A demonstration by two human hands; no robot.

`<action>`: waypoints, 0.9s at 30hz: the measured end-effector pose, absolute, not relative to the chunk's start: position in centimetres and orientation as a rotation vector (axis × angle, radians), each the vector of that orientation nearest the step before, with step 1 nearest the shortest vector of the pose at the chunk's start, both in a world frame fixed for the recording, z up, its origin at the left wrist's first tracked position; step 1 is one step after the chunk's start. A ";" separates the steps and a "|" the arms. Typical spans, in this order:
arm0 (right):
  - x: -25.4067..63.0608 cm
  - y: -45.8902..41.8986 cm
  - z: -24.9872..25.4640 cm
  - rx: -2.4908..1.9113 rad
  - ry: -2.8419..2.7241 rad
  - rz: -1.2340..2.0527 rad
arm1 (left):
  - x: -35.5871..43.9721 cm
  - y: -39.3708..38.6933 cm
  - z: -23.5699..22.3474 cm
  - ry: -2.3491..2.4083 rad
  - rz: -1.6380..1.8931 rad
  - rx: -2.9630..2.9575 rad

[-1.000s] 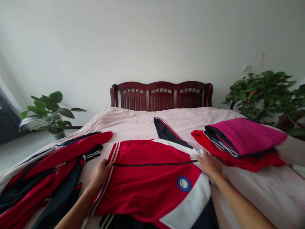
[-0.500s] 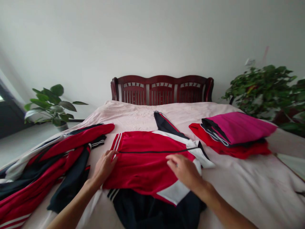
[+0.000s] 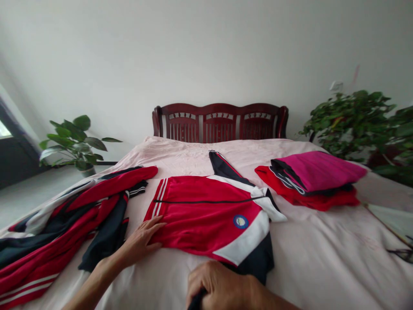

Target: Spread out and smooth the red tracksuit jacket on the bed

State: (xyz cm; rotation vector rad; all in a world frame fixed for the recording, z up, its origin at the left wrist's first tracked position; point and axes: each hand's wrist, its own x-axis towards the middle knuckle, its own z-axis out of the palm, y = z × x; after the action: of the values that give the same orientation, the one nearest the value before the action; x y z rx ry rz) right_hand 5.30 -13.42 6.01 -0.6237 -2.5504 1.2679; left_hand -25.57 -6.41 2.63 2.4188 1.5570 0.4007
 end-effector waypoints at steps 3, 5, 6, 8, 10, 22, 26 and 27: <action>6.5 -12.4 5.8 -0.762 -2.309 1.348 | -25.3 -6.7 2.8 1.614 0.374 2.423; 6.7 -11.2 5.0 -0.960 -2.181 1.354 | -24.4 -6.9 3.5 1.584 0.393 2.427; 6.5 -10.7 4.7 -1.037 -2.121 1.368 | -23.8 -7.0 4.0 1.550 0.415 2.439; 5.9 -9.7 4.2 -1.144 -1.981 1.390 | -22.6 -7.2 4.8 1.443 0.447 2.489; 5.1 -9.2 4.4 -1.215 -1.786 1.438 | -21.4 -7.4 5.4 1.345 0.443 2.540; 14.5 -5.5 6.0 -1.401 -1.814 0.573 | -21.7 -3.8 5.8 1.362 0.076 2.642; 19.0 -7.7 4.1 -1.657 -2.018 0.233 | -22.1 -3.0 5.8 1.651 -0.127 2.512; 19.7 -8.3 3.7 -1.659 -2.051 0.278 | -22.2 -3.0 6.0 1.662 -0.192 2.496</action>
State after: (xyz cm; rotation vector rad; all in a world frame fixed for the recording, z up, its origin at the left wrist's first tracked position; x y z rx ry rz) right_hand 19.66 -8.31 3.75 -1.6595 -2.0511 0.2780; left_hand -22.17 -2.96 5.98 2.4955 1.6624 -0.1922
